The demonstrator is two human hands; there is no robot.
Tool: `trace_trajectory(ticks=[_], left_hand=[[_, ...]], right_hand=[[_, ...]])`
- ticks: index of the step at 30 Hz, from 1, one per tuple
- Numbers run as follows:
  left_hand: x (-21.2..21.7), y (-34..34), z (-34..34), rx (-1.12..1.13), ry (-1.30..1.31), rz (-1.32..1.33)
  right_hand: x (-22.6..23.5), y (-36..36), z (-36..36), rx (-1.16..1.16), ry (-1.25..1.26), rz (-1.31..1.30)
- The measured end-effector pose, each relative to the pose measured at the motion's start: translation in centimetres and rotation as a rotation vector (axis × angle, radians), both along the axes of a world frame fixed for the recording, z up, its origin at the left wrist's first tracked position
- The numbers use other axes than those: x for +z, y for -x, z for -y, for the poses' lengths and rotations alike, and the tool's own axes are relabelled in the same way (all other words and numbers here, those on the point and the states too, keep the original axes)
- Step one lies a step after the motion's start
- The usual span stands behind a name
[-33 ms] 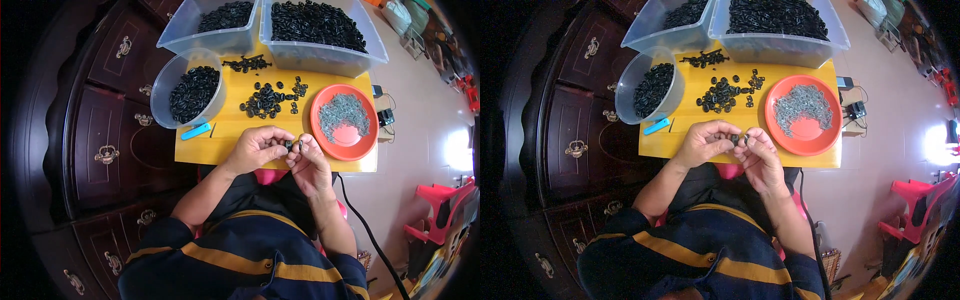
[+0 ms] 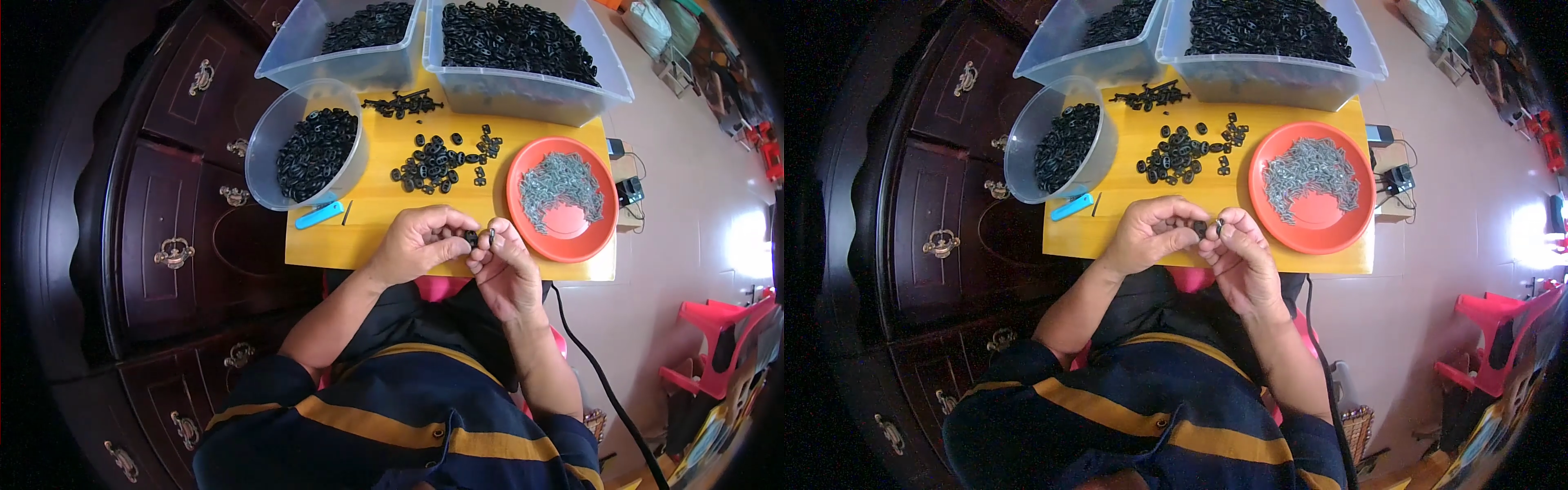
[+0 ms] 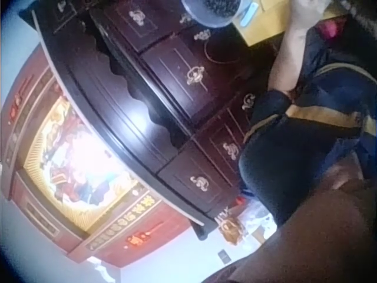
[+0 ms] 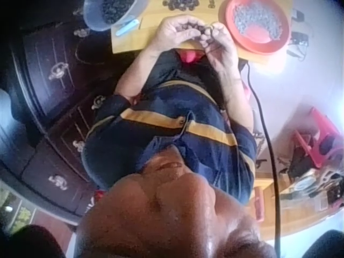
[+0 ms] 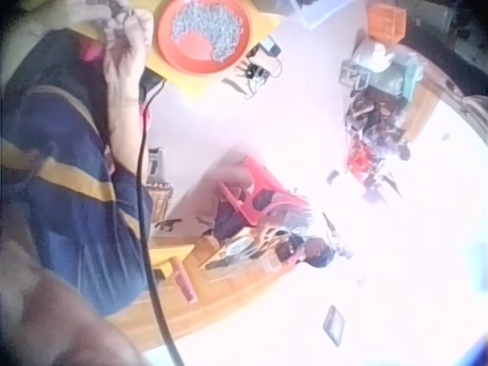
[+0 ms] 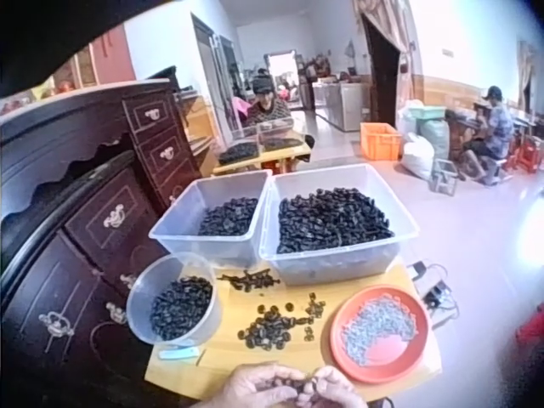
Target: The person assembles small plastic components by picking up plastic parts and metal pins from the table and inserting the pins into the components by hand.
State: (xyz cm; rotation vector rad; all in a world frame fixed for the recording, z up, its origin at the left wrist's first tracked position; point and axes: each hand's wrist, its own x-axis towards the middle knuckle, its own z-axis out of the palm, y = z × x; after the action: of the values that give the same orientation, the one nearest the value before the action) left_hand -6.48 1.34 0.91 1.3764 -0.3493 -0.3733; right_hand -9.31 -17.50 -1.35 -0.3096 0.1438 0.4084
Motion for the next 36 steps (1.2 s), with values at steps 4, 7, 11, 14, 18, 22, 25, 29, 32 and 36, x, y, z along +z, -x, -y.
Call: trace_trajectory(ticks=[4, 7, 11, 14, 18, 22, 25, 29, 32, 36], left_hand=[[0.4, -0.4, -0.2, 0.033, -0.243, 0.333], [-0.6, -0.1, -0.5, 0.070, -0.219, 0.334], [-0.7, 0.8, 0.5, 0.135, -0.025, 0.044], [-0.3, 0.7, 0.8, 0.179, 0.031, -0.012], [-0.6, 0.6, 0.7, 0.194, 0.010, -0.010], [-0.5, 0.7, 0.4, 0.144, 0.029, -0.073], [-0.4, 0.7, 0.4, 0.143, 0.031, -0.077], [0.0, 0.8, 0.2, 0.139, -0.015, -0.053], [0.0, 0.9, 0.1, 0.155, -0.105, 0.049], [0.7, 0.9, 0.4, 0.178, -0.235, 0.183]], right_hand=[[0.0, -0.1, 0.1, 0.001, -0.008, 0.011], [0.1, 0.0, -0.1, 0.008, 0.026, 0.010], [-0.2, 0.1, -0.1, -0.023, 0.137, 0.028], [0.1, 0.2, -0.3, -0.037, 0.215, 0.023], [0.4, 0.3, -0.4, -0.062, 0.284, 0.004], [0.4, 0.3, -0.7, -0.103, 0.402, 0.026], [0.7, 0.3, -0.8, -0.117, 0.444, 0.039], [0.6, 0.4, -0.7, -0.135, 0.600, 0.109], [0.5, 0.5, -0.9, -0.169, 0.632, 0.164], [0.4, 0.6, -1.0, -0.179, 0.672, 0.198]])
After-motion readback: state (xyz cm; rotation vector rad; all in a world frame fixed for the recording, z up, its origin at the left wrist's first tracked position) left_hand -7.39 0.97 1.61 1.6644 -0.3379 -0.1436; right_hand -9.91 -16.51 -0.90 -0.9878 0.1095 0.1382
